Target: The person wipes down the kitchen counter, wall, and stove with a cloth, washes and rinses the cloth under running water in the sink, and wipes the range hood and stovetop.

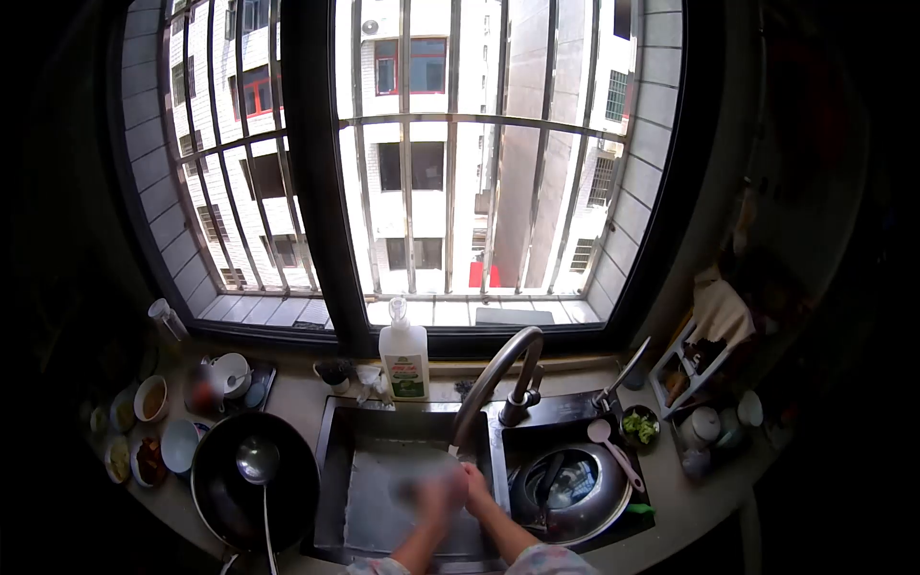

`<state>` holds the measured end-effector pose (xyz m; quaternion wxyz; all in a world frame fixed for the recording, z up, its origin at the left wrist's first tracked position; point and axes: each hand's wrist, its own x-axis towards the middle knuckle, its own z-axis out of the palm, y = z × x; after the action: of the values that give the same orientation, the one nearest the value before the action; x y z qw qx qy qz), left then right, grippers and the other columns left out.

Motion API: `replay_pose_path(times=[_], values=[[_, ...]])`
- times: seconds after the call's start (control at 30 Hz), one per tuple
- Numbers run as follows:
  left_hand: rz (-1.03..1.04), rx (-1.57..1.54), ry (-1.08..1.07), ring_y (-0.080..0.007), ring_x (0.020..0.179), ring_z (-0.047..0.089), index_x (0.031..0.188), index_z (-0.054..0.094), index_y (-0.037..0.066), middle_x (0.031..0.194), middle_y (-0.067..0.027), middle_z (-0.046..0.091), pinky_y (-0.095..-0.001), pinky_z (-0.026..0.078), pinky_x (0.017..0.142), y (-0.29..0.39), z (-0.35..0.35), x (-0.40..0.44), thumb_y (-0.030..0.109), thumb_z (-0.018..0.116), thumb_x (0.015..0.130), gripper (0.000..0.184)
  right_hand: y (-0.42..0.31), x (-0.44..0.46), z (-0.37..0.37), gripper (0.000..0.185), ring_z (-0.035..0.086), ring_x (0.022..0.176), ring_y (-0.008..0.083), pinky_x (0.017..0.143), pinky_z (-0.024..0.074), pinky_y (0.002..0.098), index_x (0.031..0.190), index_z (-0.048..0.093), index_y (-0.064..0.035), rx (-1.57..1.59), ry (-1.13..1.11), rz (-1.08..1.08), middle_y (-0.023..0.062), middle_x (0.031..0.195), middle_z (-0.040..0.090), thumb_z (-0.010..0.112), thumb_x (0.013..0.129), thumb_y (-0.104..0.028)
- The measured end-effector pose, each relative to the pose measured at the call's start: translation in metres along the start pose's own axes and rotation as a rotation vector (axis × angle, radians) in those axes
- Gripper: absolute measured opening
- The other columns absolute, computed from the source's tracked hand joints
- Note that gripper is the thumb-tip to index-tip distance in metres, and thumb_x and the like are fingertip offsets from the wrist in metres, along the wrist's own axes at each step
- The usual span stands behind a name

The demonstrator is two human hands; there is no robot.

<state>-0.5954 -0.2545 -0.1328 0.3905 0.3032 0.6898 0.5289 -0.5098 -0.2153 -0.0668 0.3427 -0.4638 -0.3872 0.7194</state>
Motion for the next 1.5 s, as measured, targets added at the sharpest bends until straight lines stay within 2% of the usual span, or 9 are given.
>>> replay_pose_path(times=[0.07, 0.27, 0.53, 0.8, 1.07, 1.1, 1.2, 1.4, 1.5], values=[[0.034, 0.968, -0.113, -0.0229, 0.089, 0.059, 0.090, 0.063, 0.004, 0.095, -0.0132, 0.062, -0.0359, 0.046, 0.077, -0.017, 0.013, 0.019, 0.015, 0.049, 0.088, 0.018, 0.015, 0.009, -0.001, 0.026, 0.059, 0.086, 0.0179, 0.076, 0.0484, 0.0329, 0.108, 0.056, -0.0066, 0.395, -0.326, 0.224, 0.0077, 0.096, 0.060, 0.042, 0.095, -0.024], [0.389, 0.029, 0.451, -0.0210, 0.045, 0.050, 0.098, 0.057, 0.011, 0.065, -0.0055, 0.057, -0.0338, 0.045, 0.046, -0.032, 0.010, 0.015, 0.042, 0.049, 0.090, 0.033, 0.027, 0.010, 0.009, 0.046, 0.058, 0.100, 0.0284, 0.086, 0.0460, 0.0470, 0.130, 0.036, -0.0111, 0.475, -0.285, 0.190, 0.0152, 0.109, 0.059, 0.054, 0.089, -0.022], [-0.587, -0.538, -0.615, -0.0109, 0.043, 0.046, 0.075, 0.055, 0.011, 0.053, -0.0012, 0.048, -0.0242, 0.039, 0.039, 0.039, -0.031, -0.039, 0.011, 0.067, 0.077, 0.012, 0.031, 0.022, 0.007, 0.043, 0.059, 0.097, 0.0300, 0.087, 0.0467, 0.0427, 0.129, 0.042, -0.0089, 0.223, -0.509, 0.305, 0.0176, 0.107, 0.061, 0.052, 0.088, -0.017], [0.381, 0.620, -0.113, -0.0331, 0.067, 0.062, 0.103, 0.058, 0.006, 0.077, -0.0164, 0.064, -0.0436, 0.048, 0.056, -0.051, 0.009, -0.032, 0.033, 0.059, 0.080, 0.035, 0.084, 0.056, -0.013, 0.036, 0.060, 0.093, 0.0292, 0.083, 0.0478, 0.0396, 0.122, 0.050, -0.0057, -0.559, -0.349, -0.203, 0.0172, 0.103, 0.063, 0.050, 0.088, -0.017], [0.126, 0.247, -0.310, -0.0170, 0.052, 0.057, 0.088, 0.063, 0.006, 0.064, -0.0086, 0.060, -0.0301, 0.042, 0.041, 0.027, -0.022, -0.027, 0.024, 0.061, 0.077, 0.021, 0.027, 0.021, 0.015, 0.028, 0.061, 0.088, 0.0275, 0.081, 0.0469, 0.0376, 0.105, 0.061, -0.0031, -0.492, -0.171, -0.123, 0.0153, 0.096, 0.064, 0.052, 0.087, -0.022], [-0.163, -0.451, -0.320, -0.0099, 0.039, 0.044, 0.076, 0.064, 0.009, 0.054, -0.0031, 0.054, -0.0247, 0.031, 0.034, 0.113, -0.043, -0.068, 0.022, 0.065, 0.071, 0.014, 0.027, 0.023, 0.011, 0.028, 0.061, 0.089, 0.0273, 0.081, 0.0468, 0.0375, 0.105, 0.061, -0.0032, -0.462, -0.197, -0.087, 0.0152, 0.097, 0.064, 0.051, 0.087, -0.022], [-0.563, -0.366, -0.272, -0.0108, 0.036, 0.041, 0.074, 0.064, 0.008, 0.048, -0.0009, 0.050, -0.0267, 0.031, 0.034, 0.064, -0.045, -0.022, 0.017, 0.057, 0.074, 0.011, 0.030, 0.022, -0.003, 0.029, 0.060, 0.091, 0.0269, 0.082, 0.0465, 0.0370, 0.106, 0.061, -0.0034, -0.479, -0.163, -0.076, 0.0147, 0.099, 0.064, 0.050, 0.087, -0.023], [0.188, 1.127, -0.121, -0.0294, 0.090, 0.060, 0.088, 0.063, 0.004, 0.095, -0.0180, 0.062, -0.0404, 0.046, 0.078, 0.033, -0.028, 0.012, 0.014, 0.053, 0.084, 0.015, 0.053, 0.013, -0.023, 0.032, 0.060, 0.094, 0.0259, 0.084, 0.0459, 0.0361, 0.108, 0.060, -0.0040, -0.614, -0.095, -0.167, 0.0137, 0.102, 0.063, 0.048, 0.088, -0.026], [0.353, 1.097, 0.046, -0.0282, 0.074, 0.063, 0.084, 0.065, 0.008, 0.083, -0.0125, 0.064, -0.0419, 0.049, 0.065, -0.038, -0.017, 0.042, 0.018, 0.055, 0.080, 0.015, 0.048, 0.010, -0.022, 0.033, 0.060, 0.096, 0.0255, 0.085, 0.0456, 0.0356, 0.109, 0.060, -0.0042, -0.655, -0.125, -0.189, 0.0133, 0.104, 0.063, 0.047, 0.089, -0.027]])
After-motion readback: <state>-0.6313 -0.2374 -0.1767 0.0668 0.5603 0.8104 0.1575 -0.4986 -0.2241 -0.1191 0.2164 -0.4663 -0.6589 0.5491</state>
